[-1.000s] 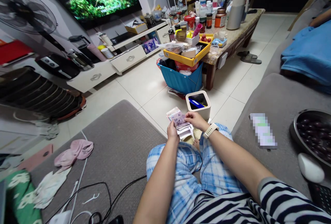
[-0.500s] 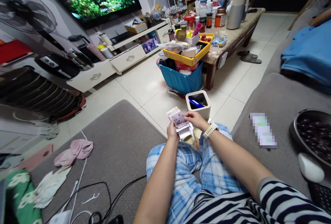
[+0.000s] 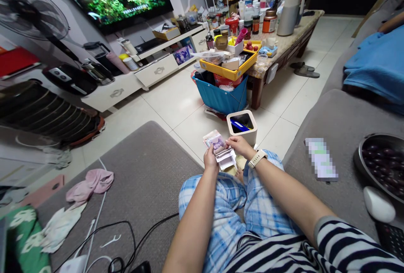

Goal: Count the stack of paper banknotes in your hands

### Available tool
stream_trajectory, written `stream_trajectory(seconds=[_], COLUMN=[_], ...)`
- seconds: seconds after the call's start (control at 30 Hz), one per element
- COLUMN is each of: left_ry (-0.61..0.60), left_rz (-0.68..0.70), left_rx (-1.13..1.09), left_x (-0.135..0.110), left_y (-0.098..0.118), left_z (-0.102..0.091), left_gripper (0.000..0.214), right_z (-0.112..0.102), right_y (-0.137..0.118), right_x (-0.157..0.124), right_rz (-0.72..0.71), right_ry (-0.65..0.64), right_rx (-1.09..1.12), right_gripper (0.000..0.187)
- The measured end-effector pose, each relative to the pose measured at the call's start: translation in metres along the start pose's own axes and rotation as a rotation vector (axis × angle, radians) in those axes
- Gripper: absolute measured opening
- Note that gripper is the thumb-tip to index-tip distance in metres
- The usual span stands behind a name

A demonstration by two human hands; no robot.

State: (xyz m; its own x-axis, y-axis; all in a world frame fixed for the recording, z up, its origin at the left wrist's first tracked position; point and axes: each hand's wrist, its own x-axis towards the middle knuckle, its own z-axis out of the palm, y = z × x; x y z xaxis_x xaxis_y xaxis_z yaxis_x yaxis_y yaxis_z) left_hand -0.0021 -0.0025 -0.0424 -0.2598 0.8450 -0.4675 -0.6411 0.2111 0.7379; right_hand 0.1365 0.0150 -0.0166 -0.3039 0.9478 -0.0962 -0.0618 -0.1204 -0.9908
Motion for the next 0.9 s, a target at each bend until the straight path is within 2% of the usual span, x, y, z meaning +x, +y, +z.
stream_trajectory(seconds=[0.17,0.33,0.57,0.9], left_ry=[-0.010,-0.045,-0.071,-0.058], left_rz=[0.032,0.054,0.058,0.028], left_rx=[0.018,0.030,0.037,-0.023], left_x=[-0.001,-0.004,-0.005,0.010], left_y=[0.000,0.002,0.001,-0.007], left_z=[0.000,0.001,0.001,-0.005], left_gripper=[0.019,0.022,0.026,0.026], right_z=[0.000,-0.003,-0.003,-0.003], right_y=[0.006,0.014,0.013,0.014], right_x=[0.001,0.004,0.004,0.004], right_rz=[-0.010,0.010,-0.004,-0.014], right_ry=[0.080,0.214,0.128,0.104], right_rx=[-0.074,-0.179,-0.196,-0.131], right_gripper=[0.034,0.042,0.024,0.021])
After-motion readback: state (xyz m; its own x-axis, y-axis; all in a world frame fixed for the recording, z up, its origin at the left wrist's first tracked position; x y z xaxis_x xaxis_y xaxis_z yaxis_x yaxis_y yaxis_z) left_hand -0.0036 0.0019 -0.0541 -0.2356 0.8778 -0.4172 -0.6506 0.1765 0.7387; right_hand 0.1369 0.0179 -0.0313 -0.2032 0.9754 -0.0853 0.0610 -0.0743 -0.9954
